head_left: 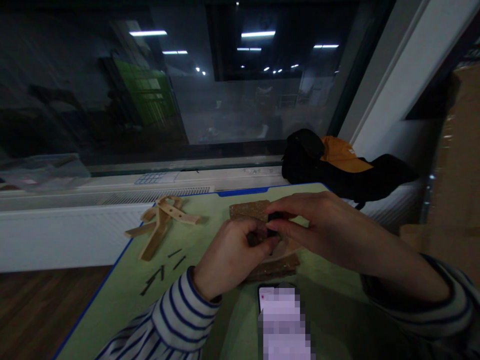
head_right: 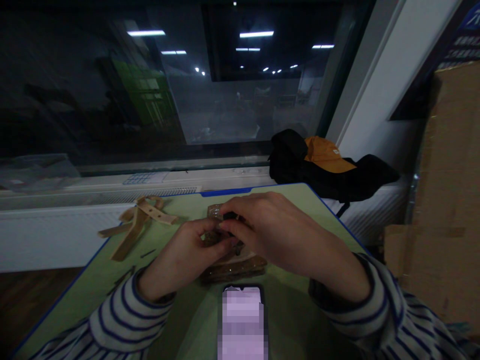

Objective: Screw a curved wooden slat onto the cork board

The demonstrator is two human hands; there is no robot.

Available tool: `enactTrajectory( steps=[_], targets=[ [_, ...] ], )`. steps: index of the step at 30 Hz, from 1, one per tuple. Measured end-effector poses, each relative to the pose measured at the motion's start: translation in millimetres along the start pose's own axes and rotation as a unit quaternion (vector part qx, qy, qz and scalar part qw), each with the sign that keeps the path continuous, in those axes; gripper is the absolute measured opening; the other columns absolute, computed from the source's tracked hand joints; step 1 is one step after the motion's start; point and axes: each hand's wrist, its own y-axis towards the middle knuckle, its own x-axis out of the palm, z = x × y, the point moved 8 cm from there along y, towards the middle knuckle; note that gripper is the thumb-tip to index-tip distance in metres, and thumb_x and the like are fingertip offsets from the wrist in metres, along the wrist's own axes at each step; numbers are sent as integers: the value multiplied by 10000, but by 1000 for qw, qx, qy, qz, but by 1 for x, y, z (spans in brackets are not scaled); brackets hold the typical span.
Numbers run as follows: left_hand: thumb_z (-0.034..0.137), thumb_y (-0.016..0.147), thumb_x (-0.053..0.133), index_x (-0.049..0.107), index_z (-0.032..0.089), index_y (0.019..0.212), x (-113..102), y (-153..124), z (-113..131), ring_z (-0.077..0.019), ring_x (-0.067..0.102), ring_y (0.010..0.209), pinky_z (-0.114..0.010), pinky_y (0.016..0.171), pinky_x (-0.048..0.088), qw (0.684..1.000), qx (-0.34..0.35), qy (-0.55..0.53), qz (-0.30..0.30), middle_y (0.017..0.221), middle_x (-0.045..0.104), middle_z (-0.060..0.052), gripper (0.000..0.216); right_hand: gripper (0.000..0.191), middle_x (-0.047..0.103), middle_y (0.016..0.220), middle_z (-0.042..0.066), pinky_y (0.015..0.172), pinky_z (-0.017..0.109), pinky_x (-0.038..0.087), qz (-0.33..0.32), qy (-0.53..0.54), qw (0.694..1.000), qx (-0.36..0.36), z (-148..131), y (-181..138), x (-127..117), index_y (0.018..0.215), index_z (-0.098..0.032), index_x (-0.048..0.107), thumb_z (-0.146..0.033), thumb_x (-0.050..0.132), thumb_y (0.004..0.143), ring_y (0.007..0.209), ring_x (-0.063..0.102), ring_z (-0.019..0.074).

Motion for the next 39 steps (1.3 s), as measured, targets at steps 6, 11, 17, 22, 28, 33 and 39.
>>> enactTrajectory(
  steps=[6,11,17,22,28,33,39],
  targets=[
    [319,813,557,675,191,890,-1,0,7,-167,622,707,-268,620,460,1000,11,18,-2,785,693,-12,191,136,686,889,-29,697,209,439,-4,1,1000,12,2,0,1,972,-214,624,-219,559,852,788,628,115],
    [316,815,554,677,185,883,-1,1,7,-168,623,713,-268,622,458,1000,13,20,-5,786,692,-16,192,137,681,883,-39,692,202,436,1,-10,1000,10,3,-1,1,979,-216,614,-233,567,851,782,623,107],
    [318,784,596,671,202,897,-3,1,1,-160,631,705,-263,614,456,1000,8,5,19,790,699,2,178,144,676,867,-35,683,215,437,-4,-22,1000,17,4,-1,3,988,-212,610,-249,557,860,767,620,113],
    [305,775,609,669,215,877,-4,0,2,-153,635,727,-260,632,458,1000,11,-8,23,802,700,16,149,175,672,872,-37,686,213,440,-6,-13,1000,14,2,-2,2,1020,-218,599,-266,560,856,775,618,110],
    [303,785,594,658,213,872,1,2,-3,-153,627,697,-264,623,459,1000,8,-21,9,788,696,12,140,151,672,954,-59,723,178,418,-2,0,1000,-25,-5,-4,-2,1000,-241,599,-206,551,862,832,611,81],
    [308,800,565,654,193,918,3,0,2,-161,620,699,-262,609,460,1000,12,-6,-5,796,690,-12,187,155,680,924,-66,706,169,416,0,-9,1000,-19,-2,-1,-1,995,-237,608,-193,566,852,819,613,79],
    [272,798,552,659,181,931,-1,0,5,-162,619,716,-263,627,466,1000,16,2,-2,820,689,-17,194,111,682,913,-47,704,195,433,-6,-9,1000,-5,0,-1,1,959,-226,610,-226,553,863,804,621,101]
  ],
)
